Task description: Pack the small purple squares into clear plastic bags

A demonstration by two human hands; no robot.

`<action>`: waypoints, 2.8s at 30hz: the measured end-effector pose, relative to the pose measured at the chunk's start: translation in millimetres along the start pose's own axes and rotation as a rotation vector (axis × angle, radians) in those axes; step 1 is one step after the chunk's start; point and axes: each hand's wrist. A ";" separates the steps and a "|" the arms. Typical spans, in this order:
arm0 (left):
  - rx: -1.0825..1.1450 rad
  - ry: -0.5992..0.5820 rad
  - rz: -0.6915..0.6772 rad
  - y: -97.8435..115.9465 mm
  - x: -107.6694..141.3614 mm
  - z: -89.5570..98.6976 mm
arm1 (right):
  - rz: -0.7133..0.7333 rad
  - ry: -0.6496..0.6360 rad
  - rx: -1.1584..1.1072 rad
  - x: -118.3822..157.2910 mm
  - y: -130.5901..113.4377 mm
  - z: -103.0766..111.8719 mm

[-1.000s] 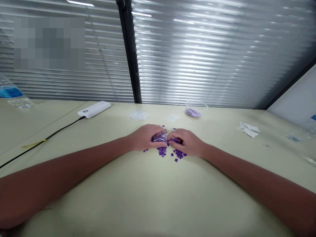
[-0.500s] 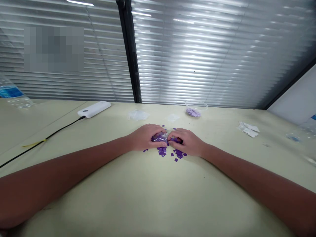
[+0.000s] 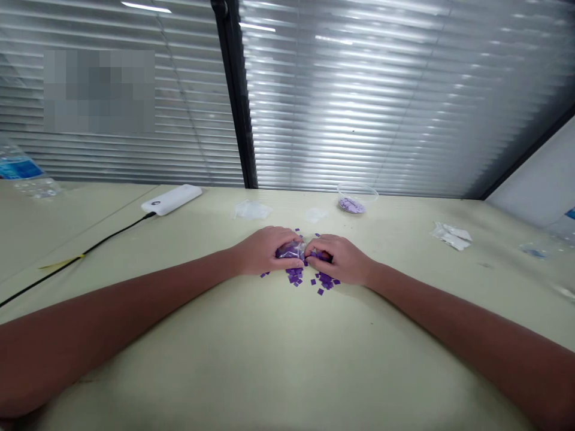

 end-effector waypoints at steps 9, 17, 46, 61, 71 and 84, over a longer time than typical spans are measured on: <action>0.007 0.008 -0.006 0.1 0.3 0.0 | -0.006 -0.004 -0.001 0.1 0.1 -0.2; 0.010 0.005 -0.002 0.0 0.0 -0.1 | -0.004 -0.006 -0.001 0.2 0.5 -0.2; 0.012 0.004 -0.003 1.0 0.4 0.8 | 0.000 0.003 -0.004 -0.7 -0.6 0.0; -0.008 0.002 -0.007 -0.1 -0.2 0.0 | -0.007 0.000 -0.006 -0.6 -0.5 0.4; -0.008 0.005 -0.004 1.0 -0.3 0.0 | 0.004 0.001 0.000 -0.2 -0.4 0.6; -0.016 0.010 -0.006 0.1 -0.4 -0.4 | 0.004 -0.004 -0.002 0.3 0.9 0.1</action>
Point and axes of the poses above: each hand's wrist, its own x-axis away from the middle knuckle, its own z-axis out of the back of the hand, y = z × x, and after that the axes turned 11 degrees about z, right-handed
